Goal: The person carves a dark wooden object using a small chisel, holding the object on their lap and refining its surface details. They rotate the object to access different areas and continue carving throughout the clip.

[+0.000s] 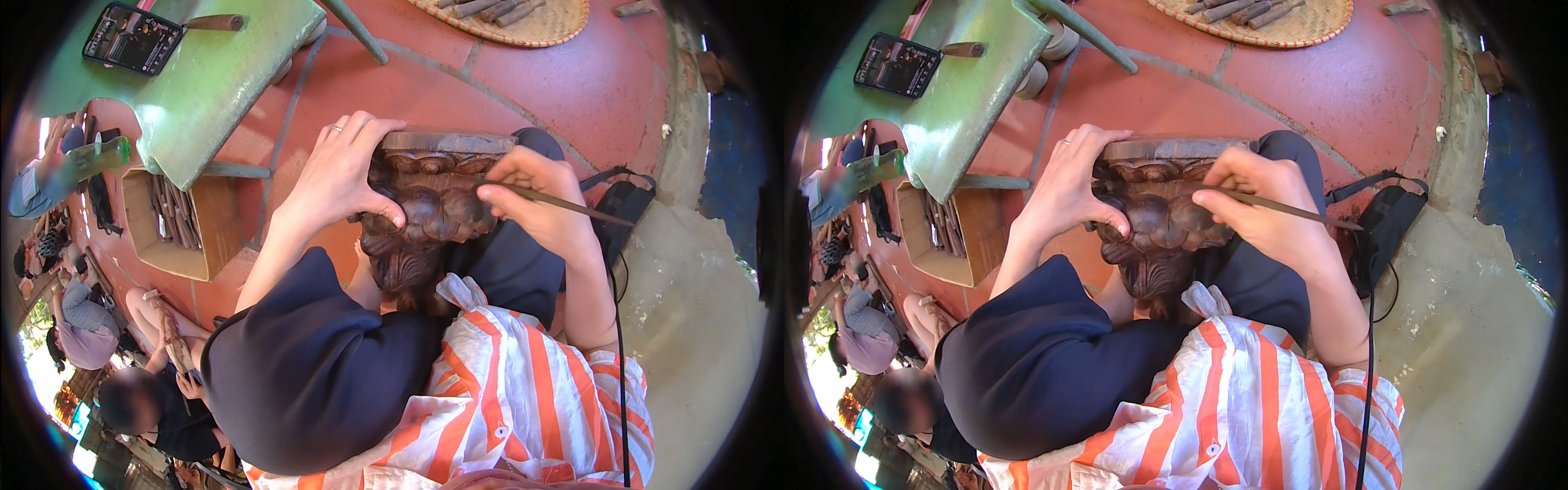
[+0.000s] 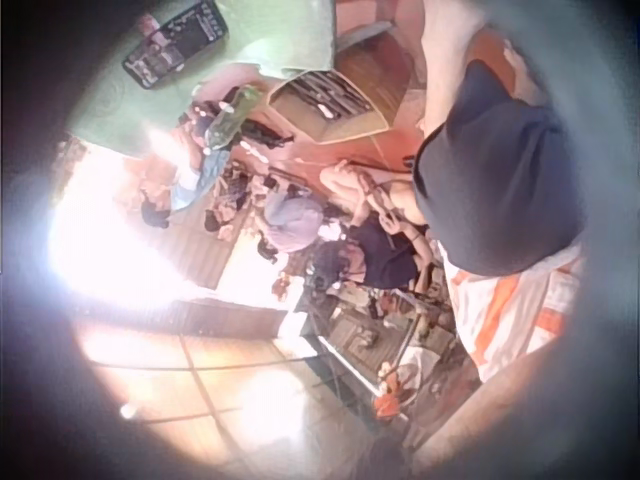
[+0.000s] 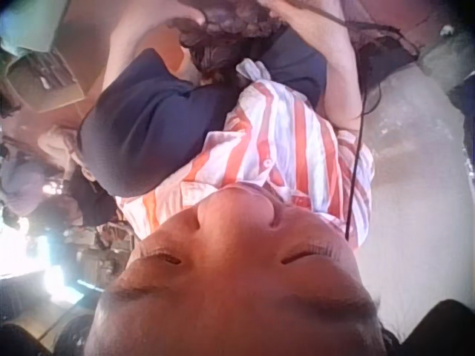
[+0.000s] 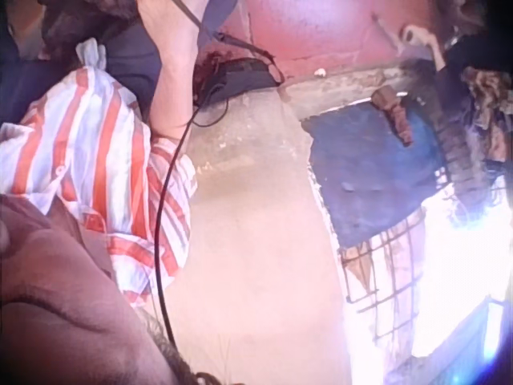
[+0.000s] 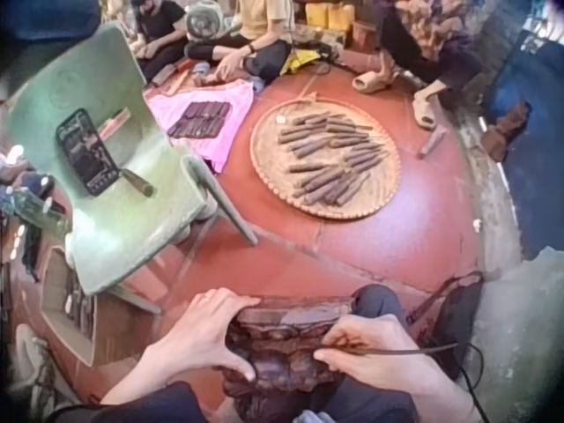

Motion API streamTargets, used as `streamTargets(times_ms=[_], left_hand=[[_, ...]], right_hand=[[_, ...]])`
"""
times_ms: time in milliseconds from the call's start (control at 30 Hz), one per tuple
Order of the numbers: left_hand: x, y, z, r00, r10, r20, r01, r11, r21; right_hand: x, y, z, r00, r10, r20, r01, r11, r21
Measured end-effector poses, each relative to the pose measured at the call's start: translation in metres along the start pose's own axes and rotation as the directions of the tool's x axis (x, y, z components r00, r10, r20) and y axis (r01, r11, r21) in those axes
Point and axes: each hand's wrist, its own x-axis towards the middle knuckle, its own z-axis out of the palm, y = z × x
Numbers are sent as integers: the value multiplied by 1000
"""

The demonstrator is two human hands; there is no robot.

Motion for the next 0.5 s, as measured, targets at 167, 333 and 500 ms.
streamTargets(times_ms=[167,333,500], left_hand=[[-2,-1,0,1000,-21,3,21,1000,12],[-1,1,-1,999,-32,11,32,999,5],[-3,2,1,999,-49,11,49,999,6]], right_hand=[[13,-9,-2,965,-248,84,261,886,-384],[14,9,6,869,-491,61,449,732,-512],[14,6,15,889,-455,45,421,776,-470]])
